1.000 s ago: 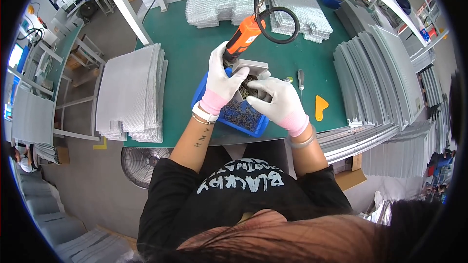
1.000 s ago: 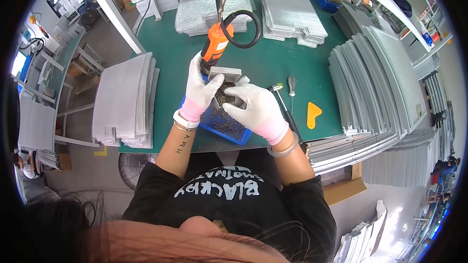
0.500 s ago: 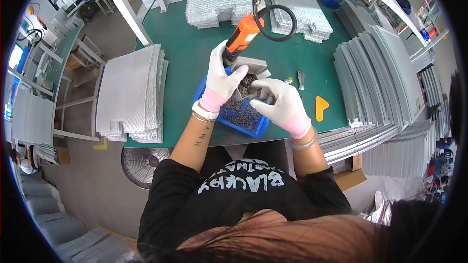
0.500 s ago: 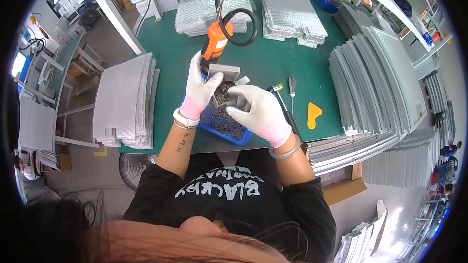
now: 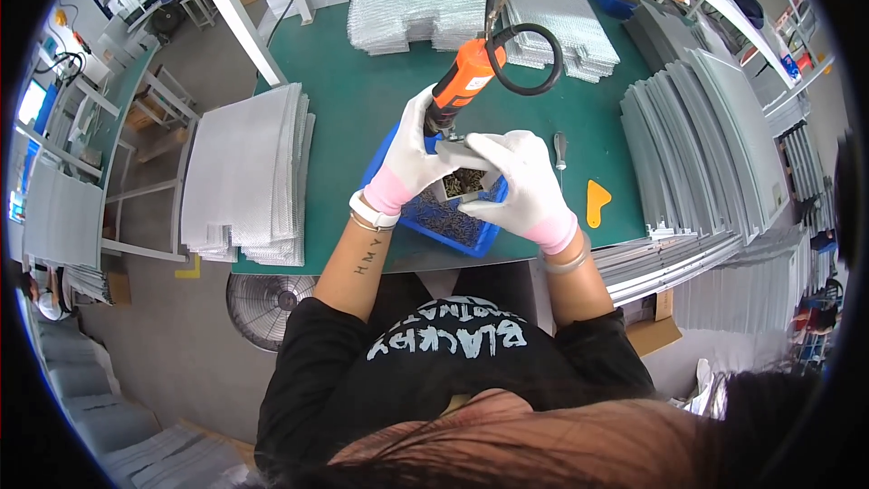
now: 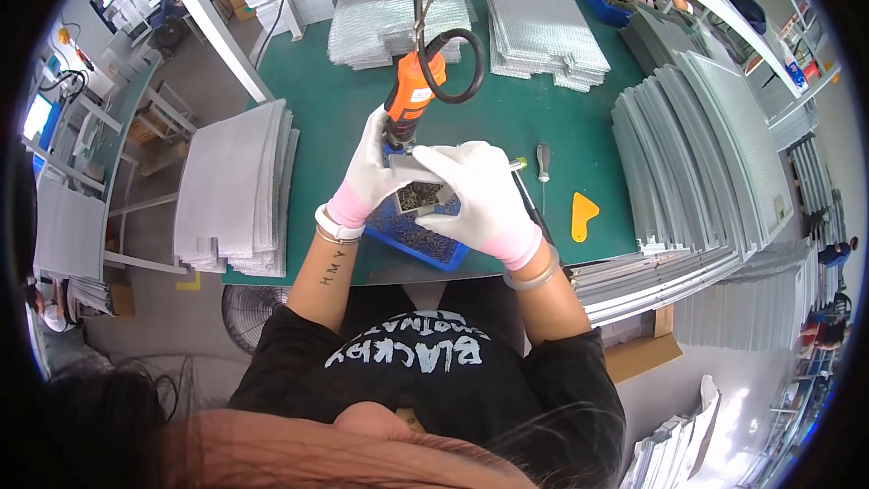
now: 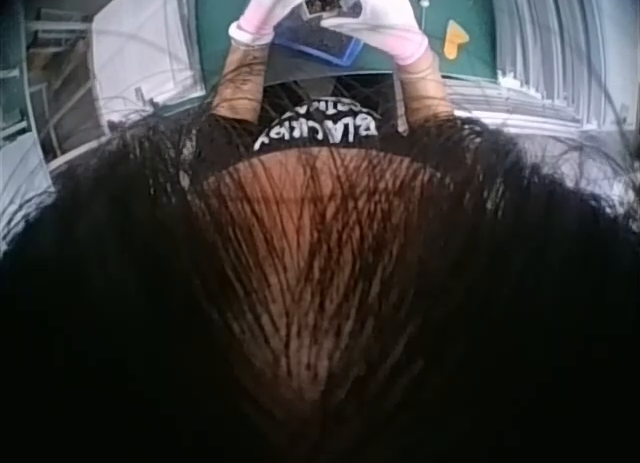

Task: Assembling an industrial air filter unit by attaching metal frames to a mesh panel and securing housing components with an electric screwdriver.

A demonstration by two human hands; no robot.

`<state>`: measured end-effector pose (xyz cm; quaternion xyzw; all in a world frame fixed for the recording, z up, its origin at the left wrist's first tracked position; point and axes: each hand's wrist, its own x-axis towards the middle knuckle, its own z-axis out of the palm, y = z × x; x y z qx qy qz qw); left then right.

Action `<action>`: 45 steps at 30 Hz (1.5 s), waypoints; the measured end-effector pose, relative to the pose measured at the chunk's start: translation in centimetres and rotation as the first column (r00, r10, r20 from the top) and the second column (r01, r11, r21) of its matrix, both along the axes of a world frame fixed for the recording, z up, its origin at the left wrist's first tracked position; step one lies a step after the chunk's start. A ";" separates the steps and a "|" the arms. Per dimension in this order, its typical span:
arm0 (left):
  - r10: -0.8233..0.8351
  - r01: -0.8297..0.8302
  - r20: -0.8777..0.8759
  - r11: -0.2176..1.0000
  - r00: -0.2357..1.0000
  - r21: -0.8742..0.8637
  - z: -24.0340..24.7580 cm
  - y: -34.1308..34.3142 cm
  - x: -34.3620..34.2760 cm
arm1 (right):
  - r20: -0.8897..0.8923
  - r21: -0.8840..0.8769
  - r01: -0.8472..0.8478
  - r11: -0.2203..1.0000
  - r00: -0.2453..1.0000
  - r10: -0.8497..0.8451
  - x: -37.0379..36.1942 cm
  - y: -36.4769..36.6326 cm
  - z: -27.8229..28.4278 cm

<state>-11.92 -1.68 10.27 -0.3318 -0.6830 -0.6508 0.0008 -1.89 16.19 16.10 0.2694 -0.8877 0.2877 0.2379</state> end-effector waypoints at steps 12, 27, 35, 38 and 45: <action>-0.336 0.334 0.180 0.942 0.925 0.037 -0.2 -0.4 0.1 | -0.136 -0.115 -0.238 0.964 0.966 0.222 -0.4 0.9 -0.5; -0.677 0.572 0.185 0.712 0.712 0.406 -1.1 -0.9 0.6 | -0.138 -0.026 -0.219 0.975 0.967 0.213 2.4 0.2 0.1; -0.661 0.554 0.214 0.731 0.719 0.397 -1.6 -1.2 1.3 | 0.032 -0.006 -0.261 0.965 0.965 0.261 3.9 0.5 1.3; -0.651 0.555 0.216 0.744 0.728 0.371 -0.8 -1.1 1.8 | 0.013 -0.016 -0.253 0.967 0.967 0.254 3.9 0.7 0.8; -0.461 0.481 -0.236 0.876 0.855 0.031 -0.6 -2.0 3.3 | -0.050 -0.048 -0.238 0.970 0.971 0.235 4.0 0.9 1.1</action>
